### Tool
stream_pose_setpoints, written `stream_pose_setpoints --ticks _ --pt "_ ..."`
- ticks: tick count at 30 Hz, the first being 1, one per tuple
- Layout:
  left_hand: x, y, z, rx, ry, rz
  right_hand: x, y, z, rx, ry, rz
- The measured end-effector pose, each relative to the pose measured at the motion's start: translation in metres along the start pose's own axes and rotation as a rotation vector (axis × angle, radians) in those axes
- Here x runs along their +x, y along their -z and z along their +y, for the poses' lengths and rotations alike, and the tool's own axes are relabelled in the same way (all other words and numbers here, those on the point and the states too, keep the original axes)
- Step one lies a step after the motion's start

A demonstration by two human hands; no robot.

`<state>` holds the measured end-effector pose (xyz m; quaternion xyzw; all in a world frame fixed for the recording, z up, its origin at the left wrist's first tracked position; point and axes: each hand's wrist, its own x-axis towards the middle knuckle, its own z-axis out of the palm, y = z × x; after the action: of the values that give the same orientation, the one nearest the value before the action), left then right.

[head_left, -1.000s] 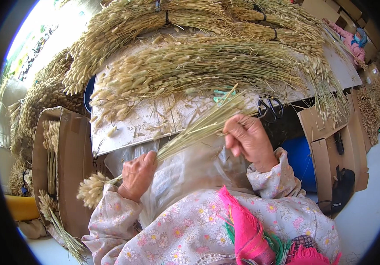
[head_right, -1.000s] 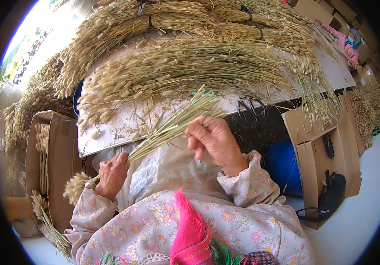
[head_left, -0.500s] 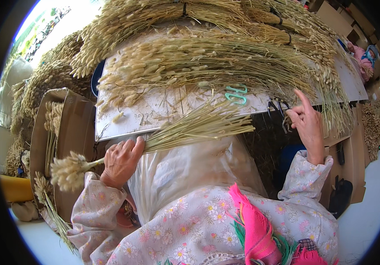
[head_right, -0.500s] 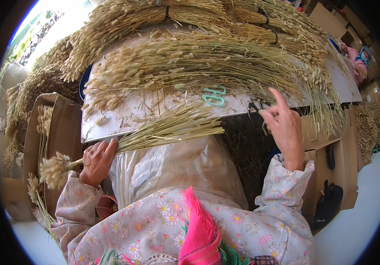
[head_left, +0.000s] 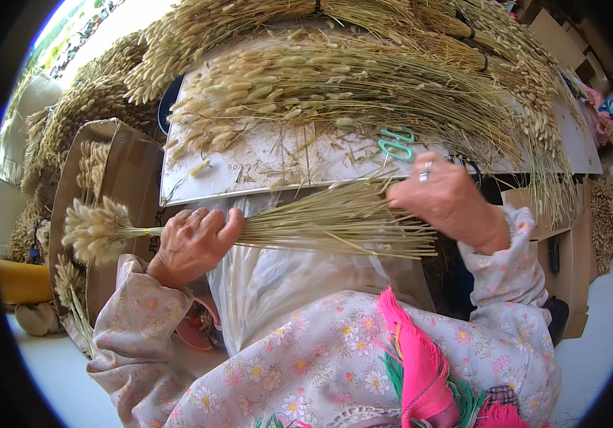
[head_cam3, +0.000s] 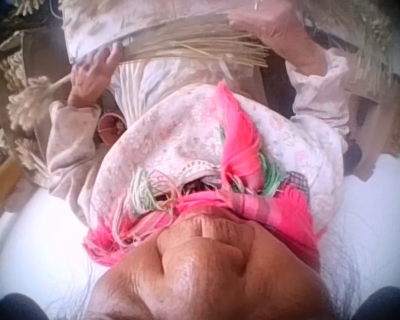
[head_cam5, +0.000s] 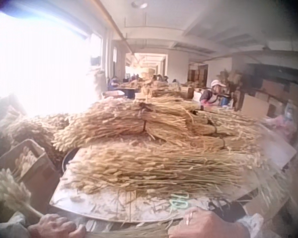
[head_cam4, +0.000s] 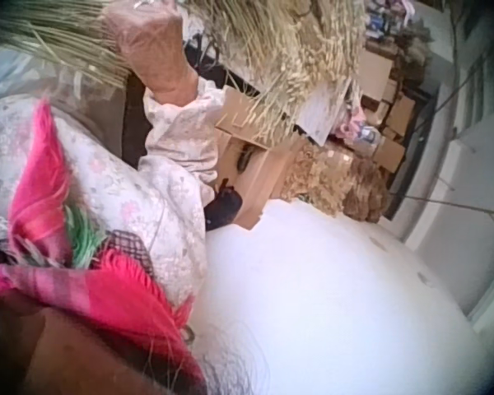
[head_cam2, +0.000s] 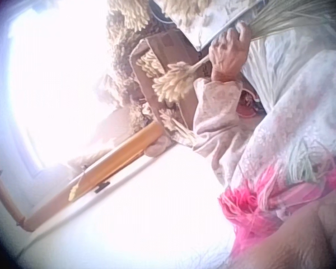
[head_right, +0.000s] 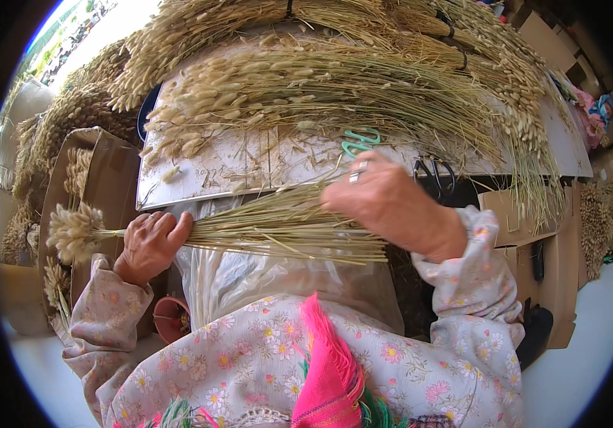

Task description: The person gathers dried grain stalks from a table, trims the ends with scissors, aligns the stalks into a neat bundle, and secures them with a rubber band. The finished bundle is placed into a cardboard box. The process is repeated with additional stalks.

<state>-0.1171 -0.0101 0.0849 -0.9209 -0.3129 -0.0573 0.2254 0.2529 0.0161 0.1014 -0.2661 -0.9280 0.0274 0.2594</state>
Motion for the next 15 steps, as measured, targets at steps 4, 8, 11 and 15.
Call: stream_pose_setpoints --ticks 4,8,11,15 --pt "-0.012 0.003 -0.013 -0.01 -0.007 0.069 -0.033 0.063 0.019 -0.11 -0.334 -0.345" --pt "-0.017 0.006 -0.018 -0.015 -0.031 0.136 -0.046 0.08 0.021 -0.17 -0.408 -0.427" --pt "-0.014 0.008 -0.017 -0.025 -0.064 0.149 -0.031 0.056 0.013 0.114 -0.319 -0.325" --pt "-0.011 0.011 -0.015 -0.043 -0.075 0.142 0.001 0.012 -0.005 0.097 0.117 -0.306"
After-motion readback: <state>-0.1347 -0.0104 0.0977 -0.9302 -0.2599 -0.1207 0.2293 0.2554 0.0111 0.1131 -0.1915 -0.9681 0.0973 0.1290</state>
